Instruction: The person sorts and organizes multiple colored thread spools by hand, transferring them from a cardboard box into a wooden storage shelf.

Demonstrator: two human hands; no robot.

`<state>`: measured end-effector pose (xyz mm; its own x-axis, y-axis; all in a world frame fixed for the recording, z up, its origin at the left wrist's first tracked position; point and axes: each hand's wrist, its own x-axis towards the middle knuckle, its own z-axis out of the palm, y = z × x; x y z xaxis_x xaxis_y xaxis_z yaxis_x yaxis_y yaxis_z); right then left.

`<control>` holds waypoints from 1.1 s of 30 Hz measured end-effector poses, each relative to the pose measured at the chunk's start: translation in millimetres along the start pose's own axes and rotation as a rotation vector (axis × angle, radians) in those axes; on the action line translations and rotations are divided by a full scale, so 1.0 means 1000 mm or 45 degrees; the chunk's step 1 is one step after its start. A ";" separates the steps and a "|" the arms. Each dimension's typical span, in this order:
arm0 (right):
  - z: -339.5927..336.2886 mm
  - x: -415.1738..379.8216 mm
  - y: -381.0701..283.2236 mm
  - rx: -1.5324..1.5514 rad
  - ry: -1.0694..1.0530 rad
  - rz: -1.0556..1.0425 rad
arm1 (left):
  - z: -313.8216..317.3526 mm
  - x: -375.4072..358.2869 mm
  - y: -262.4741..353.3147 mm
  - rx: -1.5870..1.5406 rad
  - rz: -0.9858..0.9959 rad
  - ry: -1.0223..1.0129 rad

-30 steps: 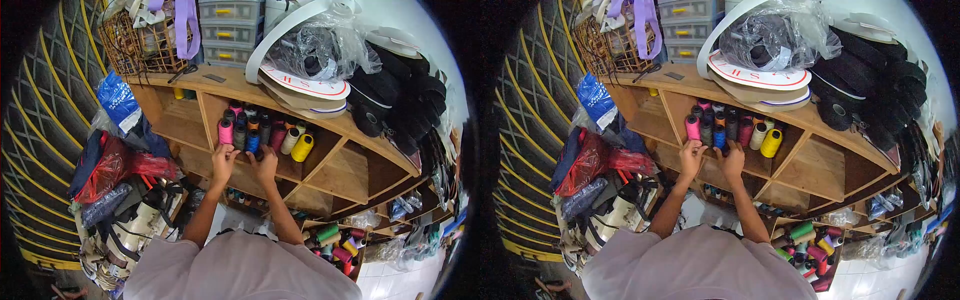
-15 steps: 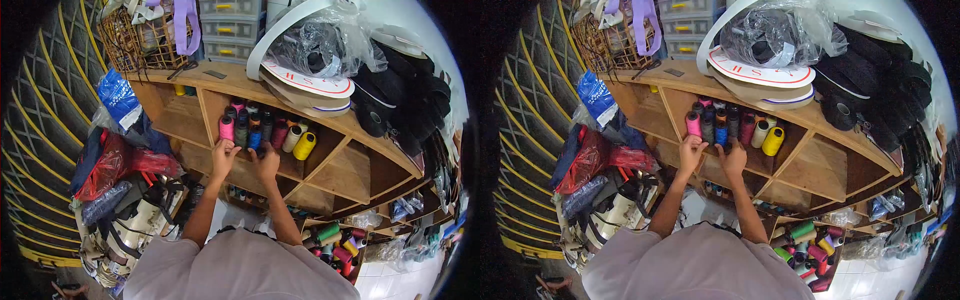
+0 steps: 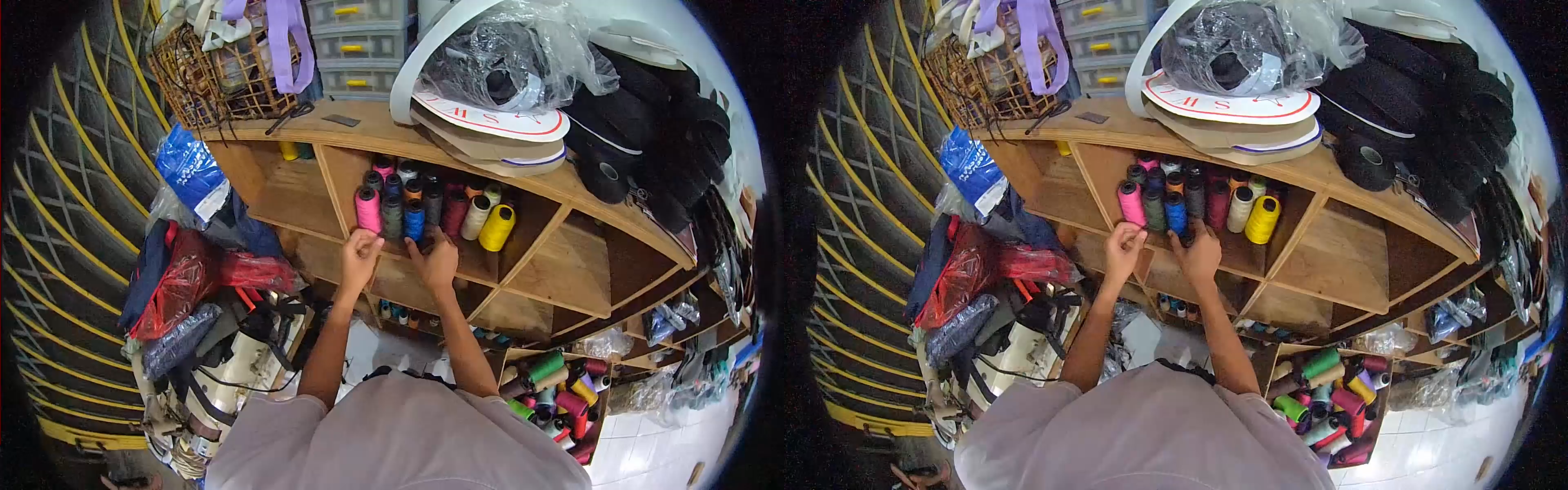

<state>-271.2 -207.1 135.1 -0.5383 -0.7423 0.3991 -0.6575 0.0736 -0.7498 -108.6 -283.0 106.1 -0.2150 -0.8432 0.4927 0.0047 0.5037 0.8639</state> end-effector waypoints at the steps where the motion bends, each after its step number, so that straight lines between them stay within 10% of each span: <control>1: 0.000 0.000 0.000 0.031 -0.001 0.000 | 0.000 -0.002 0.001 -0.004 0.002 -0.013; 23: 0.006 -0.012 -0.014 -0.258 0.223 -0.085 | -0.015 -0.006 -0.017 -0.312 -0.189 -0.230; 33: 0.014 -0.015 -0.013 -0.278 0.238 -0.119 | -0.016 -0.007 -0.024 -0.040 0.127 -0.155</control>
<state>-247.2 -206.6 131.7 -0.5445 -0.6183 0.5667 -0.7958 0.1676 -0.5819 -91.8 -291.8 83.7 -0.3291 -0.7592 0.5615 0.0622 0.5759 0.8151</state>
